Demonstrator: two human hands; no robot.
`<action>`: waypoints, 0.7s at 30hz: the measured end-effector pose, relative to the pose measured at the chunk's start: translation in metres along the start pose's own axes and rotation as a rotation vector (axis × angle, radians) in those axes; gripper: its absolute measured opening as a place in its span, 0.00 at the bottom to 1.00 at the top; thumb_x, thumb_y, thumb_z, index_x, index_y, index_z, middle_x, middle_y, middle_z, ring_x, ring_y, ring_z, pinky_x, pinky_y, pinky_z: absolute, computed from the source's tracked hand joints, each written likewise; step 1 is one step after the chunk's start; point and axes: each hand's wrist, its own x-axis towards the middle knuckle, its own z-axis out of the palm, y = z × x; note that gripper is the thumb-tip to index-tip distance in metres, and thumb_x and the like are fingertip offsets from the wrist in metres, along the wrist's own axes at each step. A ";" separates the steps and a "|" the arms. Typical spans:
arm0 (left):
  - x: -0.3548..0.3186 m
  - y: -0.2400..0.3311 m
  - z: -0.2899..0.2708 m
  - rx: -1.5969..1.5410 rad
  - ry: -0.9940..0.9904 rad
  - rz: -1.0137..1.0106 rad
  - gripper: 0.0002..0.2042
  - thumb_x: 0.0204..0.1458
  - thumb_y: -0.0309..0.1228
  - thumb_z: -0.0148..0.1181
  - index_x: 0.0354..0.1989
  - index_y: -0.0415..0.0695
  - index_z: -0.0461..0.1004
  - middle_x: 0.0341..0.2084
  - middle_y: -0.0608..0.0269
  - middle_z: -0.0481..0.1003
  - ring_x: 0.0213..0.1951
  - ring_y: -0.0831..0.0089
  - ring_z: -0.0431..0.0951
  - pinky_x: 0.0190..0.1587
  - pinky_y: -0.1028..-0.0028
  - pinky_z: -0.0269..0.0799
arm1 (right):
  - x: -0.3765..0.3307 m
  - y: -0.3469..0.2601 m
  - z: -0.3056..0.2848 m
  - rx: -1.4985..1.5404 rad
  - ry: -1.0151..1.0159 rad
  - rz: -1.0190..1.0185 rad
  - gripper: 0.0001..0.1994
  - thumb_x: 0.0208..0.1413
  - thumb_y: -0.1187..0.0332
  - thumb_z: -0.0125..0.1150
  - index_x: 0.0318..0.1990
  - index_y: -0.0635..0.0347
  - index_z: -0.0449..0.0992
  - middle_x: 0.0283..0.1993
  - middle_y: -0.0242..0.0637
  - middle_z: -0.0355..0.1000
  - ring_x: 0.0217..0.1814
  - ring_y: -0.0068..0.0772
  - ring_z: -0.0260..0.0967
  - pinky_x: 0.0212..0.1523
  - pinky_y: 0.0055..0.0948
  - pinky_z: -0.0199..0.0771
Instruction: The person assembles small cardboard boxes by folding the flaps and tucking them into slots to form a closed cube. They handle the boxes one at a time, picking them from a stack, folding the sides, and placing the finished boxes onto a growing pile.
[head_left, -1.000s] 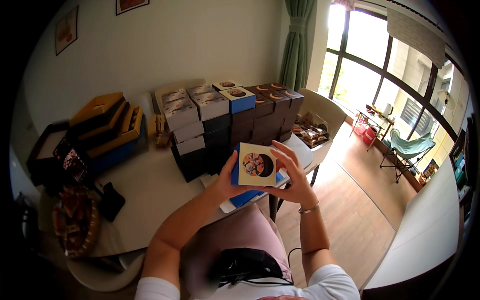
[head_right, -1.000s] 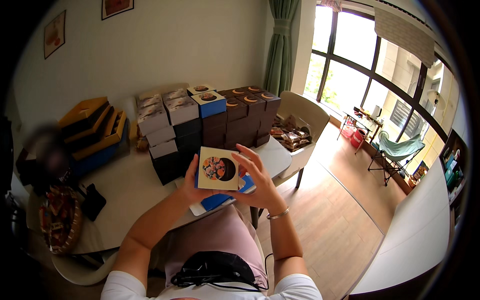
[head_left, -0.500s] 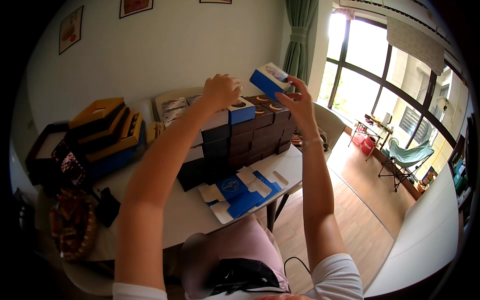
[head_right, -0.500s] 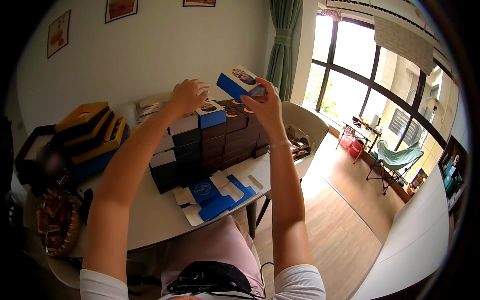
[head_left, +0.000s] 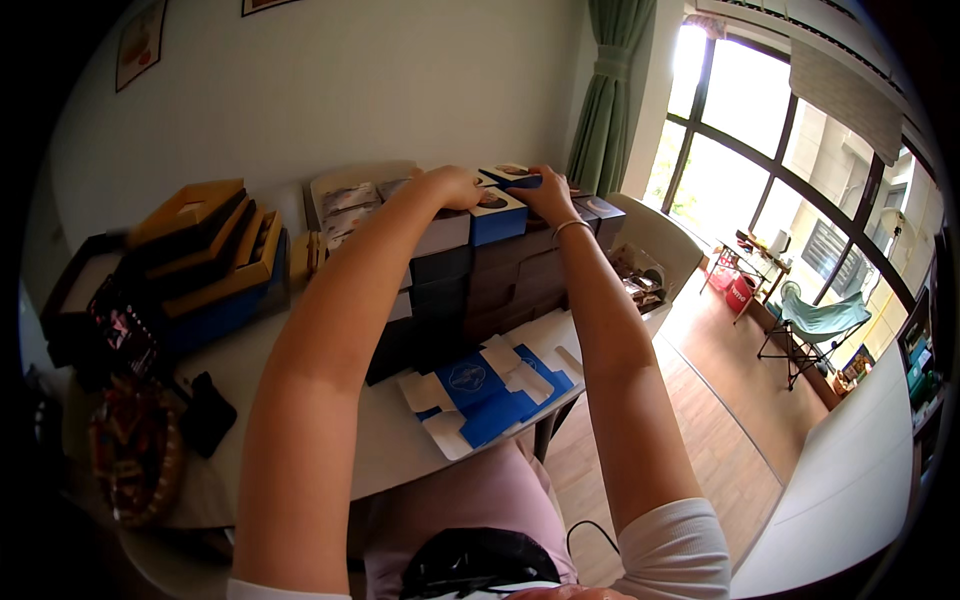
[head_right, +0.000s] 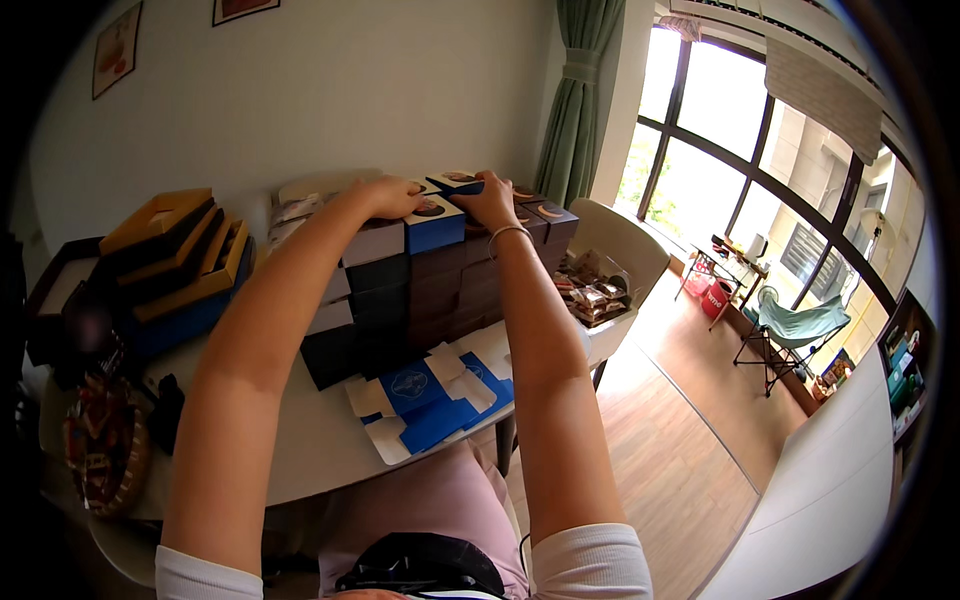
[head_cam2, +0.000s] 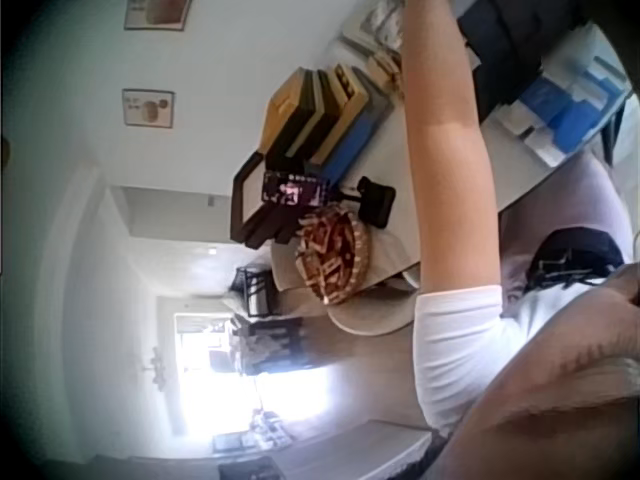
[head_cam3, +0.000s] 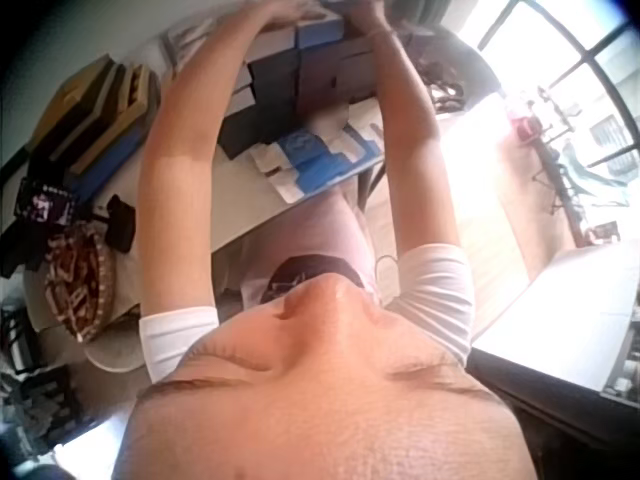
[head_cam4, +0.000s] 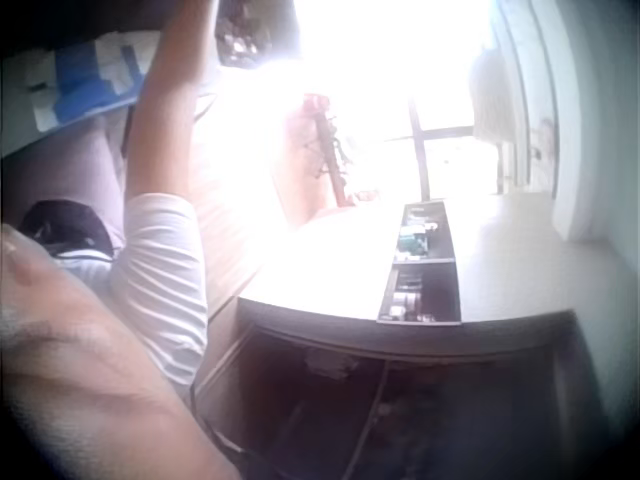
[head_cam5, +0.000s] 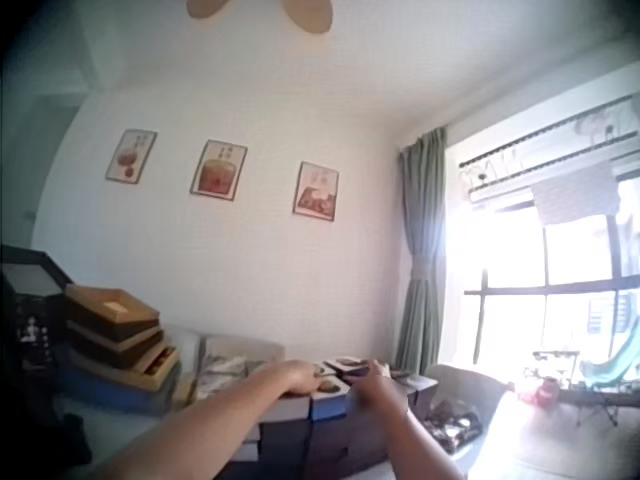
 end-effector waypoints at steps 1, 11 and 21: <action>0.000 0.000 0.000 0.015 0.038 0.000 0.25 0.62 0.56 0.41 0.60 0.59 0.72 0.62 0.60 0.69 0.65 0.55 0.64 0.66 0.35 0.43 | 0.005 0.001 0.000 -0.010 -0.044 -0.014 0.40 0.39 0.51 0.78 0.59 0.62 0.70 0.60 0.58 0.62 0.63 0.58 0.62 0.62 0.43 0.69; -0.139 0.039 0.026 -0.433 0.536 0.544 0.18 0.49 0.43 0.64 0.42 0.42 0.80 0.36 0.50 0.79 0.43 0.57 0.79 0.45 0.64 0.74 | -0.123 -0.009 -0.081 0.459 0.196 -0.104 0.11 0.55 0.70 0.65 0.42 0.67 0.79 0.38 0.40 0.79 0.36 0.25 0.76 0.38 0.25 0.78; -0.179 0.004 0.220 -0.083 -0.172 0.253 0.60 0.32 0.65 0.70 0.73 0.47 0.49 0.67 0.42 0.56 0.67 0.48 0.59 0.66 0.53 0.57 | -0.349 0.031 0.034 0.695 -0.255 0.133 0.02 0.57 0.79 0.61 0.36 0.67 0.78 0.34 0.34 0.76 0.32 0.19 0.75 0.33 0.20 0.74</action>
